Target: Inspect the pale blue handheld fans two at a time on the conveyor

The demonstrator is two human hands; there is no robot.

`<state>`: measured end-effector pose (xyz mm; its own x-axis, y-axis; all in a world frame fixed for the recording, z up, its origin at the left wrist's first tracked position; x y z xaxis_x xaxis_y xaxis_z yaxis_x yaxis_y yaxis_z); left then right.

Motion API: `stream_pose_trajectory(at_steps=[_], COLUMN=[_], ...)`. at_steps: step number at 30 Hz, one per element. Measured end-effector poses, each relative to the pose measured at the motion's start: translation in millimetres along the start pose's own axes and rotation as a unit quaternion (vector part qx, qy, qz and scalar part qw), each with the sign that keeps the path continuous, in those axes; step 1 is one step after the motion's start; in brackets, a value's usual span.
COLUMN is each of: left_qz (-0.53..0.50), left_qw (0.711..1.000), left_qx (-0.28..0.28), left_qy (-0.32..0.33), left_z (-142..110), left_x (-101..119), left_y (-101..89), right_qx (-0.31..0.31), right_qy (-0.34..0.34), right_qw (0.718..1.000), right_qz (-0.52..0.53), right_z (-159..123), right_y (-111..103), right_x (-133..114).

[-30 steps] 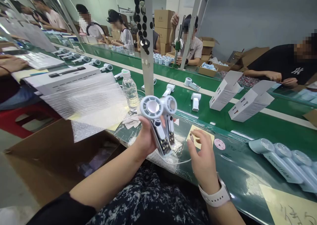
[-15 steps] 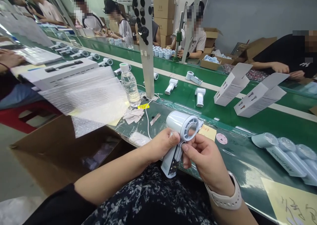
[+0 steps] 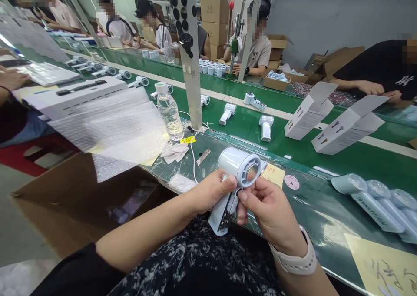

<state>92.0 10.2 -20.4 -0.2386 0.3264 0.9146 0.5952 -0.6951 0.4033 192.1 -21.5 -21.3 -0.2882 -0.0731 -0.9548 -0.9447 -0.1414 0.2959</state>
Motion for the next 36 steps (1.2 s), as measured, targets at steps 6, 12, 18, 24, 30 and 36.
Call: stream_pose_trajectory(at_steps=[6, 12, 18, 24, 30, 36], left_qz=[0.008, 0.005, 0.013, 0.019, 0.019, 0.014], left_qw=[1.000, 1.000, 1.000, 1.000, 0.999, 1.000], left_qx=[-0.001, -0.021, -0.021, 0.000, -0.028, -0.006], left_qy=[-0.011, -0.006, 0.002, 0.002, 0.002, -0.008], left_z=[1.3, 0.8, 1.1, 0.3, -0.6, -2.0], left_x=[-1.2, 3.9, 3.5, 1.7, 3.7, -1.2], left_y=[-1.1, 2.6, 4.1, 2.5, 5.2, 4.3], right_qx=[-0.007, -0.006, -0.014, 0.001, -0.011, -0.017], right_qy=[-0.010, -0.009, -0.003, -0.011, -0.007, -0.001], right_qw=[1.000, 1.000, 0.999, 0.999, 0.999, 0.998], right_qz=[0.009, 0.020, 0.044, 0.038, 0.050, 0.057], right_z=[-0.4, 0.8, 0.6, -2.3, -1.9, -2.3], right_y=[0.8, 1.1, 1.0, -0.8, 3.9, 3.5], right_x=[0.3, 1.0, 1.6, 2.9, -0.9, 1.4])
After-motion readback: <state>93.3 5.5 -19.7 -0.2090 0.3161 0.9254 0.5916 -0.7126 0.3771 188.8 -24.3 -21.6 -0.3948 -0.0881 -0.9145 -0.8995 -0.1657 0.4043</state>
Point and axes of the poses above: each hand's wrist, its own z-axis towards the middle knuckle, its own y-axis out of the palm, x = y × z, the point moved 5 cm from there along z, towards the middle knuckle, and after that the axes turned 4 degrees about -y, right-handed, at the moved point
